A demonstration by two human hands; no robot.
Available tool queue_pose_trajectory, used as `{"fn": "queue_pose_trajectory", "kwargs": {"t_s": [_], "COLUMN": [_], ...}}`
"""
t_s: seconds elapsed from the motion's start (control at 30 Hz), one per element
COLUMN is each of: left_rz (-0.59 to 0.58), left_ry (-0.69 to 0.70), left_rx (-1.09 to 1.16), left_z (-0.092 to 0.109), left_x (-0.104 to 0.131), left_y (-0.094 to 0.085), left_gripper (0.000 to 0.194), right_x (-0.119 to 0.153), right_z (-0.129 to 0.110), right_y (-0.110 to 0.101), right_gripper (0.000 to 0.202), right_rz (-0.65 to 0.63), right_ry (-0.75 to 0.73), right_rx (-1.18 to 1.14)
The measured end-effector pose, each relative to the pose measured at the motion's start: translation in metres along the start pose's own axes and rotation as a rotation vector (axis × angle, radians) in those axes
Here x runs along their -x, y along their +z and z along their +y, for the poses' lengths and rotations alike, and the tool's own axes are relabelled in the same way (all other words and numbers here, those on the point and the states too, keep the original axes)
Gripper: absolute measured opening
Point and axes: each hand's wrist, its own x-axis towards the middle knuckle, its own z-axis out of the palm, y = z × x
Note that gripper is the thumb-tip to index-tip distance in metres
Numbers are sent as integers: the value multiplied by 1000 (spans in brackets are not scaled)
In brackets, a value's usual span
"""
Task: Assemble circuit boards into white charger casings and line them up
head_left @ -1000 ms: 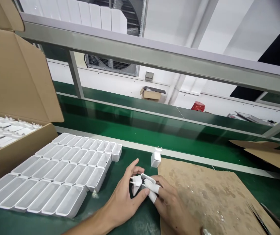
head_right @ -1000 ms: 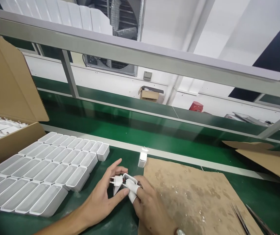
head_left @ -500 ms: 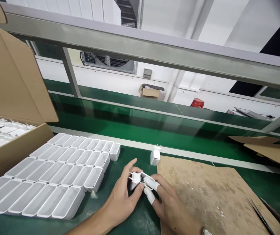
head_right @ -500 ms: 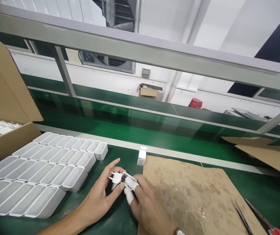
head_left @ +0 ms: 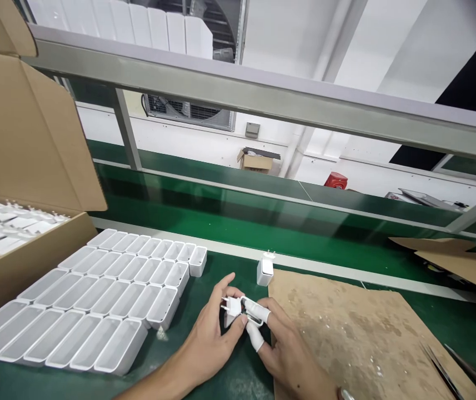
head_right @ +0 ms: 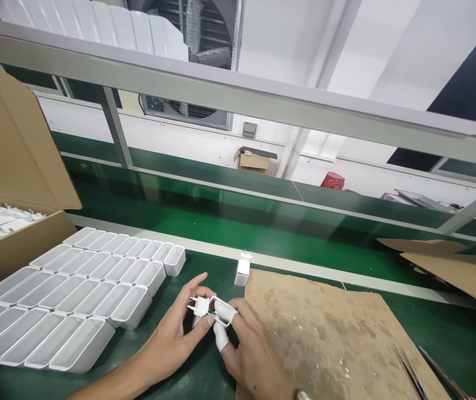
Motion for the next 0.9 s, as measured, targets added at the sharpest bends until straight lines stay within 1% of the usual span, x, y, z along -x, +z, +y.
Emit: {"fn": "queue_pose_trajectory", "kwargs": {"t_s": [0.03,0.1,0.13,0.2,0.27,0.33,0.47,0.67,0.83,0.9], "left_rz": [3,-4,-13,-17,19,78,116,107,87,89], "left_ry": [-7,11,48,173,290,349,375,330,304,299], "left_rx": [-2,-3,-9,-30,-56,-66,-82,-112,-123,-130], "left_z": [-1,-2,-3,-3,-2,-2,-3,-9,-10,-8], "left_x": [0,2,3,7,10,13,12,10,10,9], "left_y": [0,-1,0,2,5,8,10,7,6,6], "left_gripper": [62,78,88,101,99,93,88,88,87,88], "right_x": [-1,-1,-2,-3,-5,-7,-9,-7,-6,-6], "right_z": [2,6,7,6,0,-7,-14,-9,-5,-3], "right_y": [1,3,4,5,6,6,7,9,7,7], "right_gripper": [39,32,31,38,44,44,42,51,45,43], "right_rz": [33,128,160,159,104,83,80,78,70,90], "right_ry": [0,56,123,311,467,512,472,466,466,476], "right_rx": [-47,-237,-382,-713,-969,-1093,-1127,-1104,-1078,-1027]}}
